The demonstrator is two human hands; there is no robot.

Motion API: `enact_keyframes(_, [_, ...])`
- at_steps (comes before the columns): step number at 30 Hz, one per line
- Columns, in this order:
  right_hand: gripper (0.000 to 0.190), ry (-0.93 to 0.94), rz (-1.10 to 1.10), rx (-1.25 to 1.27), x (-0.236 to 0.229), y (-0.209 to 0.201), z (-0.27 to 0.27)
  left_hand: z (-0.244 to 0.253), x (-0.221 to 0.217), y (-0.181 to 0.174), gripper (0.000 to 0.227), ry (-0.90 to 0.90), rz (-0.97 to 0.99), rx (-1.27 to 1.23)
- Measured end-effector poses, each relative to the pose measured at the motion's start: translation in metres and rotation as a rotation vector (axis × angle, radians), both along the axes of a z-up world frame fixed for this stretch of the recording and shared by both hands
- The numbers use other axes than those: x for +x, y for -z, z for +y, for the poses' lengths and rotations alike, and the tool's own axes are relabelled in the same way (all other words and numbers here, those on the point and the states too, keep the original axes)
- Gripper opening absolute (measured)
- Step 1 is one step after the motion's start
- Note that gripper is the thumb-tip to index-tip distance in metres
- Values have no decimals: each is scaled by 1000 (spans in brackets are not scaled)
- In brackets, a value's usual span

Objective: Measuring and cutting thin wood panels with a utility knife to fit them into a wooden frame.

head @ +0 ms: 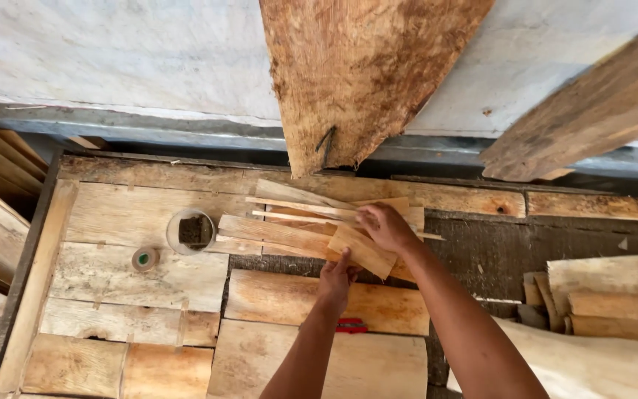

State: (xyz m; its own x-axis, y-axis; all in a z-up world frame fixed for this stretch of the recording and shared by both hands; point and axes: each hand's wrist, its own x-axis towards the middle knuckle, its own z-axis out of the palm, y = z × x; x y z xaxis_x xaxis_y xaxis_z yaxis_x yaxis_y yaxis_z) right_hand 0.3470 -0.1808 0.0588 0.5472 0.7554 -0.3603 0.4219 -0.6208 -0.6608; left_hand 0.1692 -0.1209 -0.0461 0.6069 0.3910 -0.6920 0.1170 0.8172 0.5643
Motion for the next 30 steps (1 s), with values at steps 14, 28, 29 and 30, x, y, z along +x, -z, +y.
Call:
enact_keyframes(14, [73,-161,-464,-253,17,34,37,6,13,11,45,43,274,59])
enact_keyframes(28, [76,-175,-440,-281,16,40,38,-1,11,27,38,-56,171,56])
enact_keyframes(29, [74,-177,-445,-270,16,44,36,-3,9,29,39,-51,174,62])
enact_keyframes(30, [72,-178,-452,-258,18,48,36,-3,9,32,40,-46,174,69])
